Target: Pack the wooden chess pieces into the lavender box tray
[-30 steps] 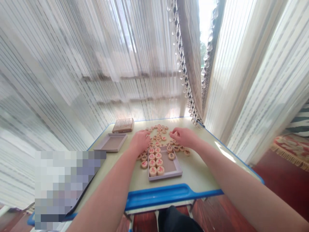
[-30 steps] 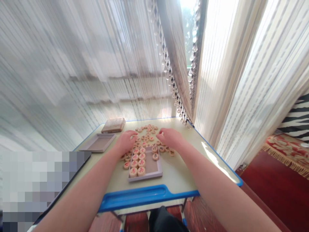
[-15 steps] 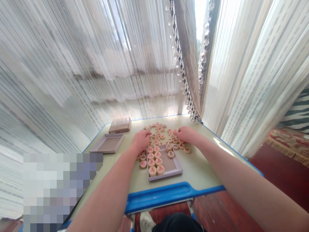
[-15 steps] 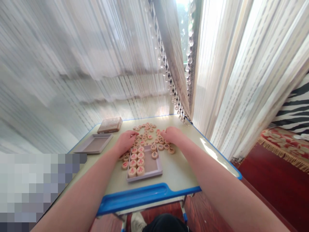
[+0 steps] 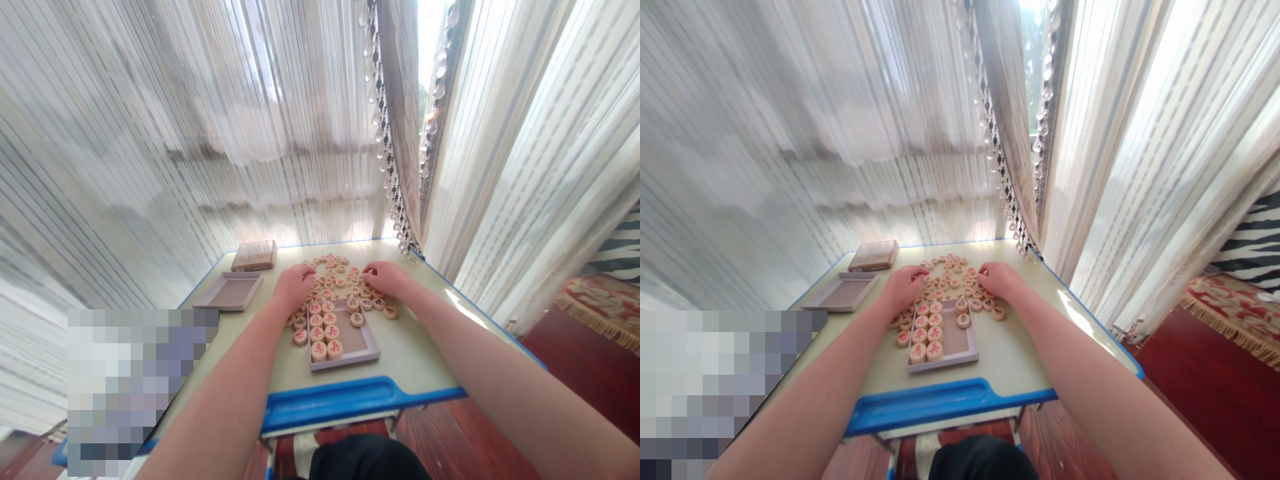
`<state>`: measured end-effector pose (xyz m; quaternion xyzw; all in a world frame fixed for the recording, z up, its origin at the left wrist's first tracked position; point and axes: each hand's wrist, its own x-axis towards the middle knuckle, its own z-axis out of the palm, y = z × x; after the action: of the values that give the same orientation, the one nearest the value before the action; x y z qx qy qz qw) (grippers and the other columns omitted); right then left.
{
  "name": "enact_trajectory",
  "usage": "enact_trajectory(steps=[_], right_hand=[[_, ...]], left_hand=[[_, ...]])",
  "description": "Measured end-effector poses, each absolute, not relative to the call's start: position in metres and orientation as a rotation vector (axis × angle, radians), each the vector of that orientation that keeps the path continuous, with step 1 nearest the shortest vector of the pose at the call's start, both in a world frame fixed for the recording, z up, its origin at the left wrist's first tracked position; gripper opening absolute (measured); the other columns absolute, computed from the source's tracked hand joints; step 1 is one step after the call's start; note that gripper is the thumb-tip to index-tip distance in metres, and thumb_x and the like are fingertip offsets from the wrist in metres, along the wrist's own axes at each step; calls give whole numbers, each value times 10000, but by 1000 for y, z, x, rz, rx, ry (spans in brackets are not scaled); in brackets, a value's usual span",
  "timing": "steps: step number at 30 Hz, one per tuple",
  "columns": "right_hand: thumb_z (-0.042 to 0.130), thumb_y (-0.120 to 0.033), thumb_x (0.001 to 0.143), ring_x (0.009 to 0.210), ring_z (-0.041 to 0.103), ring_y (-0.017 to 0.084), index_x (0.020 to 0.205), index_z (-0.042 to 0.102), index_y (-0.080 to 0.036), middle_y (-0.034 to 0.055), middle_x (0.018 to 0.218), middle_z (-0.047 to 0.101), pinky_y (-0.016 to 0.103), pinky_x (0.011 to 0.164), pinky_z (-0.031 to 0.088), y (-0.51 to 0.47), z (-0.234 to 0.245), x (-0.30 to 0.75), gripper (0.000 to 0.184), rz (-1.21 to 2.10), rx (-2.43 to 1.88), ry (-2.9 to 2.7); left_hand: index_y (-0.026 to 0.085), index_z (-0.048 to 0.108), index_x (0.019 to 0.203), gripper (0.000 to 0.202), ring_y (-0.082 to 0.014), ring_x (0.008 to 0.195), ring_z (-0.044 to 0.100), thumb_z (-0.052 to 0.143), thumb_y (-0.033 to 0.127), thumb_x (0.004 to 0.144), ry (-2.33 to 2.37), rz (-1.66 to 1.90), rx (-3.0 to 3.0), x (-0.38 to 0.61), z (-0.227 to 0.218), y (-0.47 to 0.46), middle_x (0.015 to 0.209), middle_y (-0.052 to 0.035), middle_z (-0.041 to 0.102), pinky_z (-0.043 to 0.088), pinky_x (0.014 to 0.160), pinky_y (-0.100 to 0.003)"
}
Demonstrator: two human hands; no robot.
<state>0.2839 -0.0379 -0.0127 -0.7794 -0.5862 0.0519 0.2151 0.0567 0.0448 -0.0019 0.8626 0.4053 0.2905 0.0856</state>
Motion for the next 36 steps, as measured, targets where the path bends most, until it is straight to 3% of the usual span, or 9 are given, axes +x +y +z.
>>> enact_trajectory(steps=[7,14,20,23,30,36], right_hand=[[505,-411,763,662,587,148,902,676,-207,34,753,677,231,552,362,-33,-14,282,300,171,-2193,-1622],[462,-284,768,651,573,140,896,697,-236,26,739,673,231,595,383,-35,-14,286,273,188,-2170,-1495],[492,-385,747,742,584,177,803,681,-208,55,830,681,244,586,370,-41,-6,286,265,78,-2263,-1485],[526,-393,728,706,582,160,841,674,-229,28,759,677,236,579,368,-43,-5,282,248,151,-2267,-1513],[538,-555,712,647,576,155,889,671,-226,7,591,634,241,585,376,-42,-10,281,396,218,-2220,-1572],[511,-367,753,635,577,146,918,699,-258,6,625,643,239,591,377,-40,-13,283,273,196,-2175,-1588]], left_hand=[[189,689,927,310,-168,929,614,412,214,791,1178,888,2593,57,-3,45,984,-30,691,452,887,-261],[197,686,933,317,-171,917,616,402,215,795,1220,893,2613,54,-2,43,981,-28,692,456,868,-263],[202,687,924,316,-177,920,616,403,211,785,1203,866,2664,53,-3,44,975,-28,692,457,862,-267],[206,686,922,318,-175,918,616,398,209,787,1214,869,2654,53,-3,43,973,-27,692,458,858,-266],[210,683,920,311,-184,935,610,405,206,782,1191,803,2681,54,-2,41,992,-29,685,458,869,-284],[214,681,924,315,-178,941,610,394,214,794,1192,774,2704,52,-4,41,992,-25,687,450,879,-275]])
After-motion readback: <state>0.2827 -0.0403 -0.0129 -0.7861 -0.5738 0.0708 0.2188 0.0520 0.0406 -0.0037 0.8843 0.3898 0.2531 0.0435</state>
